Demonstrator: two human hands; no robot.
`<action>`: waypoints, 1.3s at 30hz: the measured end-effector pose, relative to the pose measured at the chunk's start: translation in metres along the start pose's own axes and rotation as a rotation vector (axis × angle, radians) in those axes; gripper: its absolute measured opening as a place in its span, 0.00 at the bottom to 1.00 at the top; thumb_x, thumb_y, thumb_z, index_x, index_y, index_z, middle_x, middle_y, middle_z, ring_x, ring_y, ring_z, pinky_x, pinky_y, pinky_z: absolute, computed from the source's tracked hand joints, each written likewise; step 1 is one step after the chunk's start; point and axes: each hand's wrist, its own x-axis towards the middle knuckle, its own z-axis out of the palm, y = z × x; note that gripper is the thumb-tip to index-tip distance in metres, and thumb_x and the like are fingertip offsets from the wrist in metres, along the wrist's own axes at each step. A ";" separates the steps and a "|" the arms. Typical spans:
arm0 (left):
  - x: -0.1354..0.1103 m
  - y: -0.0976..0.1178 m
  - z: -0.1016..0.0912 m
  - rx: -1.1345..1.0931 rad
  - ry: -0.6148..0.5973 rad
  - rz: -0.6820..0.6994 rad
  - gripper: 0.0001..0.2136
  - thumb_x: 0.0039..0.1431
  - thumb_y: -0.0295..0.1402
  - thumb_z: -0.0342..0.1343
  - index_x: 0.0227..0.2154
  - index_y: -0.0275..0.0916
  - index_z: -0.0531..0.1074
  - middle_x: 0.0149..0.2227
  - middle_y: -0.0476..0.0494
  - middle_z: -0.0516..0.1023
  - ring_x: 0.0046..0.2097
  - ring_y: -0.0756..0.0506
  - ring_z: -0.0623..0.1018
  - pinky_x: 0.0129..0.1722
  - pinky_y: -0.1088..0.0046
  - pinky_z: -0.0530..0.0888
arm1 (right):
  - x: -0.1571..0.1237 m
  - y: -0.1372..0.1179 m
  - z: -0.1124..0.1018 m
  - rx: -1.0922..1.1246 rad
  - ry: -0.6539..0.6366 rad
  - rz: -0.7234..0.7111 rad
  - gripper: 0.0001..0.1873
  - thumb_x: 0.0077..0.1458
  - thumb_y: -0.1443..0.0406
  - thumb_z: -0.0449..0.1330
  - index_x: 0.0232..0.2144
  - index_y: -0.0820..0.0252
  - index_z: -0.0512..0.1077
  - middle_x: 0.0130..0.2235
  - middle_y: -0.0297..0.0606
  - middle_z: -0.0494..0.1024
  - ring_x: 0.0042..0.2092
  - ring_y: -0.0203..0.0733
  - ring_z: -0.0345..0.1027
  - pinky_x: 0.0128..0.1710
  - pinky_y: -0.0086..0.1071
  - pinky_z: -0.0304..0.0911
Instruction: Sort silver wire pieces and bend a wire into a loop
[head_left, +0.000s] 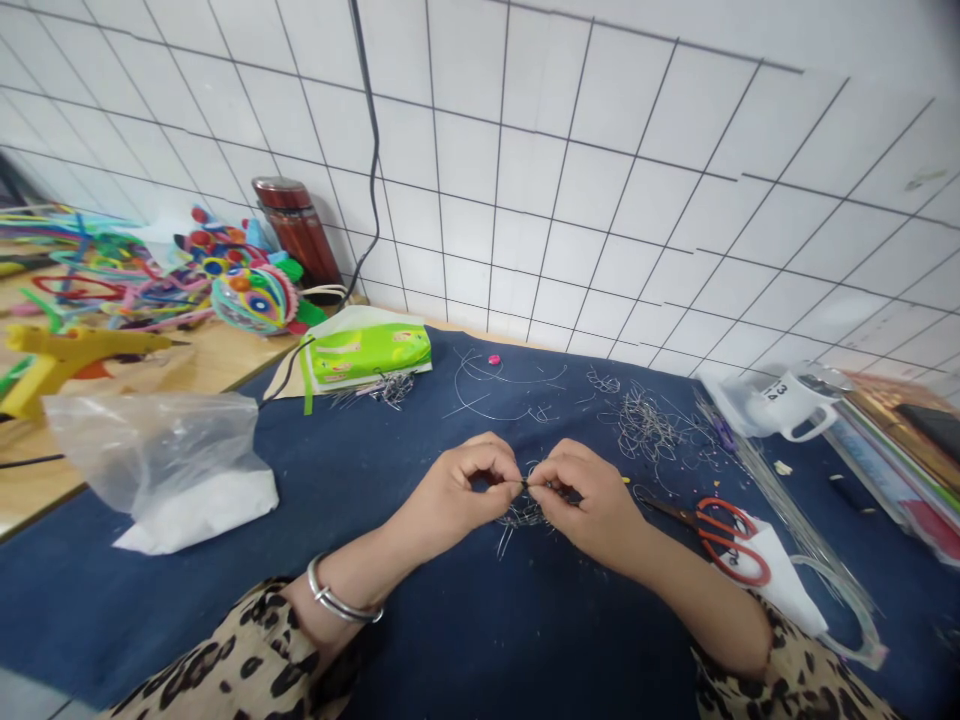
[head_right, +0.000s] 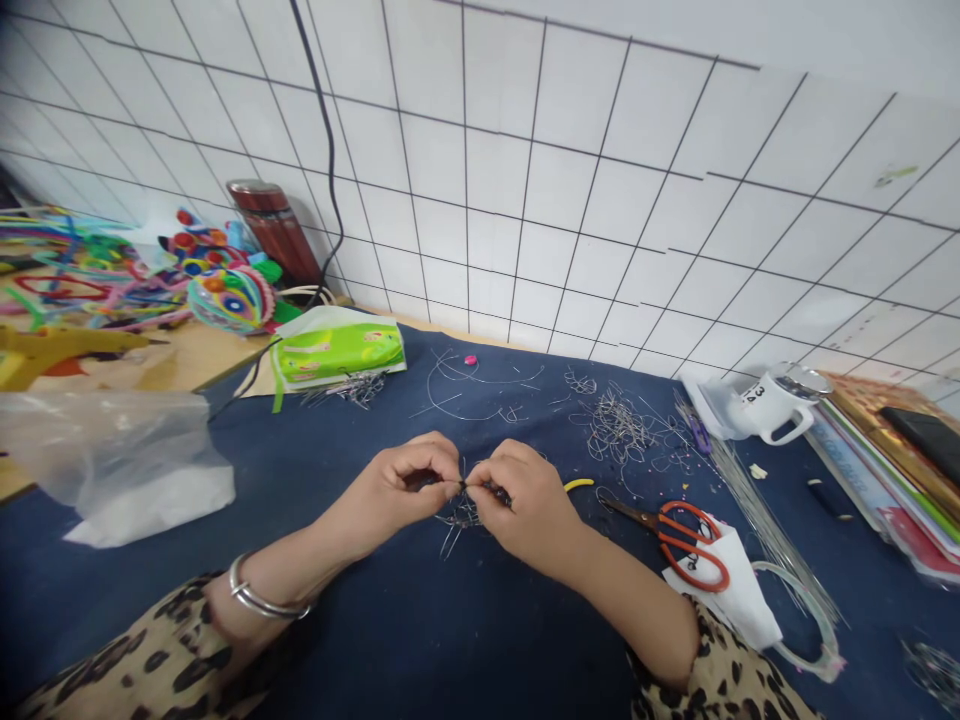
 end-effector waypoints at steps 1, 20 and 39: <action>0.000 0.000 0.000 0.003 -0.003 -0.001 0.04 0.50 0.23 0.53 0.25 0.36 0.71 0.30 0.48 0.68 0.33 0.51 0.69 0.33 0.75 0.66 | 0.000 0.000 0.000 0.008 -0.006 0.012 0.06 0.49 0.73 0.55 0.26 0.60 0.70 0.26 0.33 0.65 0.29 0.33 0.60 0.29 0.27 0.58; 0.001 0.005 0.003 0.107 -0.012 0.030 0.04 0.50 0.24 0.53 0.24 0.36 0.70 0.29 0.48 0.68 0.32 0.51 0.69 0.33 0.74 0.67 | -0.003 -0.002 0.009 0.075 0.127 0.063 0.06 0.43 0.74 0.55 0.21 0.60 0.67 0.24 0.32 0.64 0.27 0.33 0.58 0.26 0.27 0.56; -0.003 0.011 0.007 0.301 0.030 0.118 0.06 0.46 0.21 0.51 0.21 0.37 0.67 0.25 0.49 0.67 0.31 0.51 0.69 0.32 0.75 0.67 | -0.007 -0.008 0.011 0.000 0.228 -0.057 0.06 0.44 0.74 0.55 0.21 0.59 0.65 0.25 0.33 0.65 0.29 0.36 0.60 0.29 0.30 0.59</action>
